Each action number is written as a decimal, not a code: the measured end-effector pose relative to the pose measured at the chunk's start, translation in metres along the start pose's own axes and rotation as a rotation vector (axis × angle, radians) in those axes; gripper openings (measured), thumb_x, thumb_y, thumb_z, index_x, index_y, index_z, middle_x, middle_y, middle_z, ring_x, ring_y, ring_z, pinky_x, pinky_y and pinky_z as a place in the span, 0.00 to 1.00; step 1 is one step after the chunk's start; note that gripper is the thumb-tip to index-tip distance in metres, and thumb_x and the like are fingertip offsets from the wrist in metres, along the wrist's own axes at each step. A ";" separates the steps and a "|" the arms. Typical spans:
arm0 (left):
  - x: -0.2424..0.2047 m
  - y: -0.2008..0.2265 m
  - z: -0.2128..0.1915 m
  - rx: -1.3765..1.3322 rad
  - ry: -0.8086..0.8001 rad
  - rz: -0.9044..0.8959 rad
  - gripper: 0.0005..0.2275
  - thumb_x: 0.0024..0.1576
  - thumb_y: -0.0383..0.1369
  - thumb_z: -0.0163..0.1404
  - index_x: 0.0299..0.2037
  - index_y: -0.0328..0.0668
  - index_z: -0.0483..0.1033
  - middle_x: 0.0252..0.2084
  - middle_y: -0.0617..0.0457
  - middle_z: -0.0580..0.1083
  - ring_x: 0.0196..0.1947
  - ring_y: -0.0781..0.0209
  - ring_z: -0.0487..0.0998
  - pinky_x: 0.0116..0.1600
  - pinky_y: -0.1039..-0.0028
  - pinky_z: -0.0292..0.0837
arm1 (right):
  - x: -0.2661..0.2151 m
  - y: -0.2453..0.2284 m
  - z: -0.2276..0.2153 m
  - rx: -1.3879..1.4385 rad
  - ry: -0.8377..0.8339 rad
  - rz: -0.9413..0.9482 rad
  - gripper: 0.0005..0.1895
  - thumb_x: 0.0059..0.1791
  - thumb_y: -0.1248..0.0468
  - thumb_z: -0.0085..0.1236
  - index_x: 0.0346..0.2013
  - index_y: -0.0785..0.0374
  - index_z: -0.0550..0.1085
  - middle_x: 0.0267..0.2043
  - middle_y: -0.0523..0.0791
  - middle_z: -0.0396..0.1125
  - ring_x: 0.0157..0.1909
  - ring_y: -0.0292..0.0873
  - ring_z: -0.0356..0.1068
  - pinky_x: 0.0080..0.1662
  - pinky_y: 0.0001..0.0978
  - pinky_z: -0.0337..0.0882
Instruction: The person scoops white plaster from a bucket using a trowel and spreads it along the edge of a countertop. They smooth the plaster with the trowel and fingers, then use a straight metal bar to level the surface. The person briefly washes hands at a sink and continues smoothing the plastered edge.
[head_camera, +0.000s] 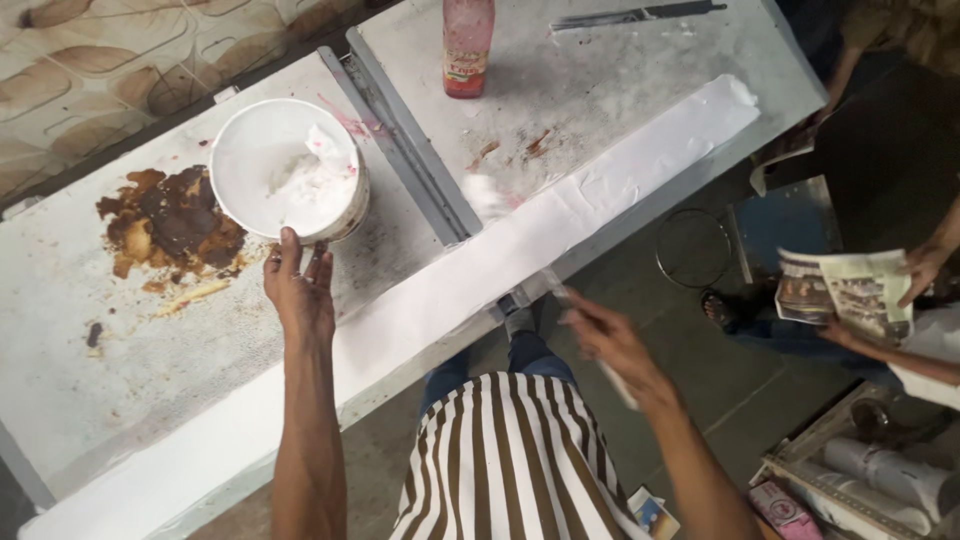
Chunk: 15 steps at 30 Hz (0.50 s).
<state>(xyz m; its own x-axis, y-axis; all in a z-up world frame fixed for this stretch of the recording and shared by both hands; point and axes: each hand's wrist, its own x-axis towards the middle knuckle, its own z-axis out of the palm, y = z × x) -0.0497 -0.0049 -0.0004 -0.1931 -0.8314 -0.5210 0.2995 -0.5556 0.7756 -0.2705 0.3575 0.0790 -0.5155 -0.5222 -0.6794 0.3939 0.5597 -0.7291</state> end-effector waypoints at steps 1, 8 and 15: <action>-0.003 0.000 0.003 0.008 0.015 0.004 0.34 0.57 0.45 0.62 0.64 0.30 0.58 0.62 0.36 0.66 0.58 0.44 0.74 0.54 0.69 0.80 | -0.007 0.012 -0.027 -0.150 0.160 0.027 0.27 0.53 0.53 0.56 0.69 0.46 0.71 0.26 0.40 0.55 0.28 0.30 0.60 0.34 0.22 0.70; -0.014 0.000 0.016 0.081 0.078 0.072 0.35 0.58 0.47 0.57 0.66 0.34 0.51 0.65 0.34 0.64 0.60 0.40 0.74 0.59 0.61 0.79 | 0.023 0.073 -0.115 -0.649 0.555 -0.457 0.18 0.52 0.53 0.61 0.57 0.47 0.78 0.34 0.39 0.66 0.30 0.32 0.64 0.32 0.29 0.65; -0.018 0.000 0.033 0.145 0.204 0.094 0.37 0.55 0.49 0.57 0.66 0.38 0.51 0.61 0.38 0.68 0.57 0.40 0.76 0.59 0.54 0.79 | 0.074 0.083 -0.149 -1.122 0.793 -0.640 0.18 0.55 0.54 0.60 0.61 0.45 0.77 0.38 0.43 0.67 0.31 0.39 0.67 0.29 0.33 0.67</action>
<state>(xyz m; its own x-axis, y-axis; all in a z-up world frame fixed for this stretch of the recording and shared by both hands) -0.0775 0.0099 0.0206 0.0256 -0.8691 -0.4940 0.1673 -0.4834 0.8592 -0.3896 0.4616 -0.0194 -0.7783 -0.5939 0.2041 -0.6265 0.7563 -0.1883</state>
